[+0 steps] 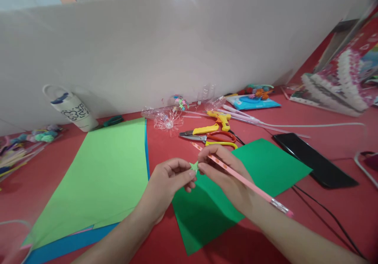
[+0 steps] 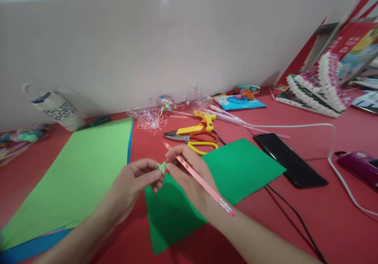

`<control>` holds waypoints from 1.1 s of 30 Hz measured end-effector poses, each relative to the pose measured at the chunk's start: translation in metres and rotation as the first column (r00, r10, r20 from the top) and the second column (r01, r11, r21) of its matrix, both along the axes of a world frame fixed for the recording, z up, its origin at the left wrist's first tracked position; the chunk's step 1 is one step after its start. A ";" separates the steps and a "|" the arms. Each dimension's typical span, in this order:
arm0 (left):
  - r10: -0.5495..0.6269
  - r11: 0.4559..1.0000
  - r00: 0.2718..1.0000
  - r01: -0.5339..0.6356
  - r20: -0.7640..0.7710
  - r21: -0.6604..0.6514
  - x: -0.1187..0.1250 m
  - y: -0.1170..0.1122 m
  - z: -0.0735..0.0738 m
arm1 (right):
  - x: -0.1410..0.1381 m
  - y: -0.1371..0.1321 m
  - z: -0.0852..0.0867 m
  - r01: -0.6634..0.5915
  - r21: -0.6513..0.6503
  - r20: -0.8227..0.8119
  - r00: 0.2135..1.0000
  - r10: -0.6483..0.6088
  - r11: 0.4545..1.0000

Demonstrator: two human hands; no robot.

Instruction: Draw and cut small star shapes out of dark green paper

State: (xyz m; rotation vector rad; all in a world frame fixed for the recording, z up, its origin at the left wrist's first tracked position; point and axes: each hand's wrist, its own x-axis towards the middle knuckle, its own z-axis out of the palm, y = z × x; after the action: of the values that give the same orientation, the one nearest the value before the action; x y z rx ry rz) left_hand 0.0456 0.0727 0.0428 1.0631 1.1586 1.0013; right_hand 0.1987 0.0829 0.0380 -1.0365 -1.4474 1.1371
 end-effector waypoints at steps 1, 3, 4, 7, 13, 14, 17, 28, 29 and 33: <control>-0.007 1.000 1.000 0.007 0.008 -0.012 0.000 0.000 0.000 | 0.000 0.000 -0.001 -0.013 -0.006 -0.001 1.000 0.013 1.000; -0.015 1.000 1.000 0.016 0.016 -0.021 0.000 0.001 -0.001 | 0.001 0.001 -0.002 -0.023 0.021 0.044 0.999 0.022 1.000; -0.019 1.000 1.000 0.020 0.015 -0.022 0.000 0.001 0.000 | 0.001 0.002 -0.002 -0.012 0.074 0.092 0.996 0.005 0.997; -0.026 1.000 1.000 0.026 -0.011 -0.015 0.001 0.000 0.000 | 0.000 0.002 -0.004 0.007 0.389 0.252 0.961 -0.114 0.921; 0.053 0.982 0.966 -0.004 -0.251 0.191 0.000 -0.005 0.002 | -0.003 -0.003 -0.003 -0.102 0.555 0.379 0.915 -0.142 0.825; 0.067 0.967 0.947 0.016 -0.313 0.254 -0.001 -0.006 0.002 | -0.003 -0.004 -0.003 -0.094 0.536 0.384 0.912 -0.143 0.839; 0.092 0.907 0.882 0.117 -0.463 0.404 -0.002 -0.008 0.000 | -0.002 -0.006 -0.002 -0.064 0.497 0.389 0.908 -0.156 0.866; 0.083 0.917 0.878 0.118 -0.472 0.380 0.000 -0.008 -0.002 | -0.001 -0.005 -0.002 -0.045 0.265 0.305 0.952 -0.039 0.963; 0.076 0.932 0.893 0.095 -0.443 0.351 0.001 -0.008 -0.001 | -0.001 -0.005 -0.002 -0.035 0.231 0.283 0.958 -0.033 0.972; 0.029 0.992 0.979 -0.004 -0.203 0.122 0.002 -0.006 0.002 | -0.002 -0.003 -0.001 0.012 0.051 0.129 0.991 -0.019 0.999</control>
State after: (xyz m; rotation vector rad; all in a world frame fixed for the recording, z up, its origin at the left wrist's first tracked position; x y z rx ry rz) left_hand 0.0475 0.0664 0.0445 1.2793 1.2871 1.0026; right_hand 0.1969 0.0795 0.0365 -1.1014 -1.5598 1.0328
